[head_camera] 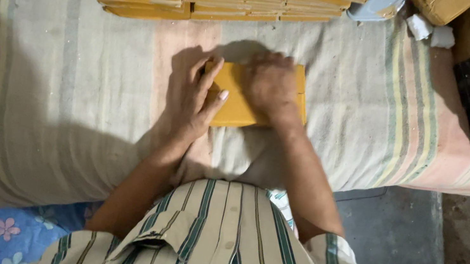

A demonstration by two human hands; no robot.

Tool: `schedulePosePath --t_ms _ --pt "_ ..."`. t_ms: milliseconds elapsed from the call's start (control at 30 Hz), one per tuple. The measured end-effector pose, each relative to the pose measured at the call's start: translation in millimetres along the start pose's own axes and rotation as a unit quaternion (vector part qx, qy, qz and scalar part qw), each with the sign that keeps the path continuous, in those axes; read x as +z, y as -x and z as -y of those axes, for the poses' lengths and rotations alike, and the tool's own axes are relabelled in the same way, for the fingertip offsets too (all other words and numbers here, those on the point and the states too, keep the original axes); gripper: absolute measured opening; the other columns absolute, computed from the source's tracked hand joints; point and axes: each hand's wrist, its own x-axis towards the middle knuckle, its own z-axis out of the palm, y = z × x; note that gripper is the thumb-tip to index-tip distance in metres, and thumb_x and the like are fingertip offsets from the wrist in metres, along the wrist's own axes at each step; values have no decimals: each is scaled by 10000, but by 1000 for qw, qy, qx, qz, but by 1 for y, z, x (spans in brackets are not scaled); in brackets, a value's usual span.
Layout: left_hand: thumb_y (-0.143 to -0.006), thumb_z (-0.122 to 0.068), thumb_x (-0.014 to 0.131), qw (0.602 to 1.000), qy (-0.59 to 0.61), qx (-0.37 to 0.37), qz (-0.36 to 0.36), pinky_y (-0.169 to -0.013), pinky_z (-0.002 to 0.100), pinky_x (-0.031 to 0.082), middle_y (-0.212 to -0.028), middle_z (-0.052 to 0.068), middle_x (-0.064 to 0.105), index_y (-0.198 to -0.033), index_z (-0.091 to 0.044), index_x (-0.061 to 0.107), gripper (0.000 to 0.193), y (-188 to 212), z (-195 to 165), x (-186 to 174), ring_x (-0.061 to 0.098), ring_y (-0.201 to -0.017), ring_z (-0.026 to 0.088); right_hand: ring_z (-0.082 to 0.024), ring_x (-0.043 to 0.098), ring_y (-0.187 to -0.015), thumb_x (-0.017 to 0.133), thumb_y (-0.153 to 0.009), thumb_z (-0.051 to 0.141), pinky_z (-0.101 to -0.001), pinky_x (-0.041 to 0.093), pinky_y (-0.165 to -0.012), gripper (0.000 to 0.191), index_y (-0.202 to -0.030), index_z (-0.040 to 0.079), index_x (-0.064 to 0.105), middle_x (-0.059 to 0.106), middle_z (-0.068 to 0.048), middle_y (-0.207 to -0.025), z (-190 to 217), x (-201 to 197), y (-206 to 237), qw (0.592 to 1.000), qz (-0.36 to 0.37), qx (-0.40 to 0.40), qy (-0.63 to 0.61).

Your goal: The person folds flat pre-cut yellow cardboard boxes into shape on a padded surface, pressing the creases and tucking the flaps by hand, then places each finished box onto a growing stack of folded boxes.

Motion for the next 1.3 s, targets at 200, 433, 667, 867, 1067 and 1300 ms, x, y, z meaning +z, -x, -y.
schedulePosePath --t_ms 200,433,667,867,1067,1300 --pt "-1056 -399 563 994 -98 10 42 -1183 491 369 -1546 212 439 -1558 -110 449 590 -3 30 48 467 -1412 417 -431 569 -1182 471 -1062 371 -537 437 -1003 428 -1305 49 611 590 -228 -1303 -63 47 29 984 -87 120 -102" --pt "-1042 -409 446 944 -280 1 177 -1187 625 166 -1450 234 469 -1522 -32 404 612 -24 34 119 427 -1363 425 -473 532 -1293 479 -1034 208 -512 458 -1077 524 -1512 -6 455 518 -264 -1474 -84 104 65 937 -204 146 -242" --pt "-1079 -352 427 961 -142 -38 236 -1018 555 450 -1175 211 649 -1174 -38 613 377 -97 24 226 619 -1097 355 -432 606 -1152 478 -1042 179 -530 492 -1021 397 -1367 -39 547 663 -259 -1229 -99 176 36 926 -282 171 -182" --pt "-1058 -376 445 964 -151 74 204 -937 557 481 -1154 185 649 -1098 -55 620 368 -95 63 279 603 -1118 375 -477 613 -1025 475 -1059 180 -555 479 -895 247 -1101 6 644 674 -267 -1028 -115 215 31 904 -269 221 -248" --pt "-1072 -464 412 951 -185 -26 248 -1004 605 400 -1219 208 580 -1250 -39 573 489 -75 172 242 532 -1155 372 -461 622 -1062 464 -1032 156 -534 498 -912 282 -1198 26 652 675 -256 -1134 -99 280 -23 907 -267 210 -247" --pt "-975 -605 512 951 -238 12 196 -1175 652 137 -1572 203 343 -1580 -109 330 803 -79 204 157 280 -1442 392 -443 502 -1307 497 -997 166 -544 391 -1120 469 -1434 5 553 572 -239 -1402 -79 224 -79 951 -205 204 -110"
